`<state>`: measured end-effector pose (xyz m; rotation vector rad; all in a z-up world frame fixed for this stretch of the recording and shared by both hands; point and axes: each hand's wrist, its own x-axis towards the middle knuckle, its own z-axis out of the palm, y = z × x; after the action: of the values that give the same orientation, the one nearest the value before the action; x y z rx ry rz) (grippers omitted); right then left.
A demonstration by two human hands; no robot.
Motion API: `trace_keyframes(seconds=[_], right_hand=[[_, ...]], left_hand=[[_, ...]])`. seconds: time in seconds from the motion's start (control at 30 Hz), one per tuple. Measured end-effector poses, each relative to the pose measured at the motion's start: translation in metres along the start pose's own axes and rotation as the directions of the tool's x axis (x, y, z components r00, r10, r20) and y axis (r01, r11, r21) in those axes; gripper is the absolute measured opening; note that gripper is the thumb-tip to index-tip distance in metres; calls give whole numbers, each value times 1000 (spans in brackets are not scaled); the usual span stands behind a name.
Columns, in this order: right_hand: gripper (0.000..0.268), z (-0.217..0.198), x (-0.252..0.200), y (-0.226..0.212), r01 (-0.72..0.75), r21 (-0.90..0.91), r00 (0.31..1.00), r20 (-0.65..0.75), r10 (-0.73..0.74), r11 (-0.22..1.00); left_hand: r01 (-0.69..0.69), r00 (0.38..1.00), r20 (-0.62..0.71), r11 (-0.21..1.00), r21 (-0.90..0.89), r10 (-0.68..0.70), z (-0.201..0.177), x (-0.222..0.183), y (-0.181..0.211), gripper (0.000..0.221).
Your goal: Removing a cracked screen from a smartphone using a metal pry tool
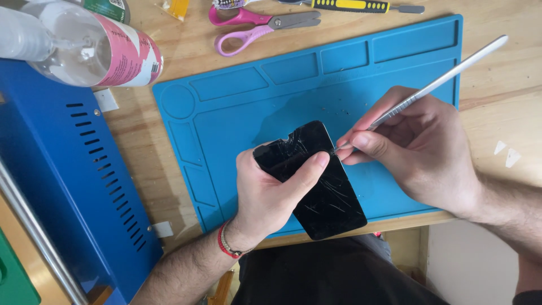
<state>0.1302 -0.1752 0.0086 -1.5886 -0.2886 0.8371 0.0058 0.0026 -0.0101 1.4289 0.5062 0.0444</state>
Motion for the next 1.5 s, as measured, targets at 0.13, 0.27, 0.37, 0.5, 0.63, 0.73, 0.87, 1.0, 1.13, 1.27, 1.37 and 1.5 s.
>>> trace_keyframes(seconds=[0.13, 0.27, 0.37, 0.5, 0.63, 0.73, 0.87, 1.0, 1.13, 1.27, 1.37, 1.5], right_hand=[[11, -1, 3, 1, 8, -1, 1000, 16, -8, 1000], [5, -11, 5, -1, 116, 57, 989, 84, -121, 992], [6, -16, 5, -3, 153, 181, 973, 143, -180, 972], [15, -10, -1, -4, 95, 189, 952, 268, -145, 977], [22, -11, -1, -3, 54, 24, 899, 433, -59, 998], [39, -12, 0, -1, -38, -66, 891, 449, 64, 997], [51, -15, 2, 0, -21, -95, 941, 334, 52, 995], [52, -21, 3, -3, 35, 102, 966, 251, -60, 994], [52, -24, 4, -8, 47, 114, 972, 224, -72, 992], [53, -17, 3, 2, 102, 148, 962, 236, -135, 984], [54, -8, -1, 5, 102, 45, 961, 255, -110, 994], [49, 0, -1, 6, 171, -93, 947, 289, -137, 981]], left_hand=[[-23, 999, 24, 999, -29, 24, -2, 1, 3, 21], [1, 1000, -27, 995, -95, -4, -2, 4, 3, 38], [13, 997, -76, 983, -181, -27, -5, 5, 4, 34], [-62, 986, -167, 976, -208, 27, -11, 4, 7, 34], [-144, 961, -272, 917, -371, 40, -13, 3, -10, 9], [-218, 933, -345, 921, -323, 100, -16, 2, -11, 9], [-293, 916, -376, 876, -385, 141, -17, 0, -17, 30], [-315, 930, -75, 674, -668, 360, -18, -4, -10, 49], [-313, 944, -69, 801, -510, 324, -11, -4, -10, 79], [-226, 972, -50, 852, -472, 231, -8, -3, -19, 78], [-108, 992, -2, 861, -496, 123, -8, -7, -13, 51], [-160, 986, -89, 954, -255, 142, -4, -7, 7, 16]])
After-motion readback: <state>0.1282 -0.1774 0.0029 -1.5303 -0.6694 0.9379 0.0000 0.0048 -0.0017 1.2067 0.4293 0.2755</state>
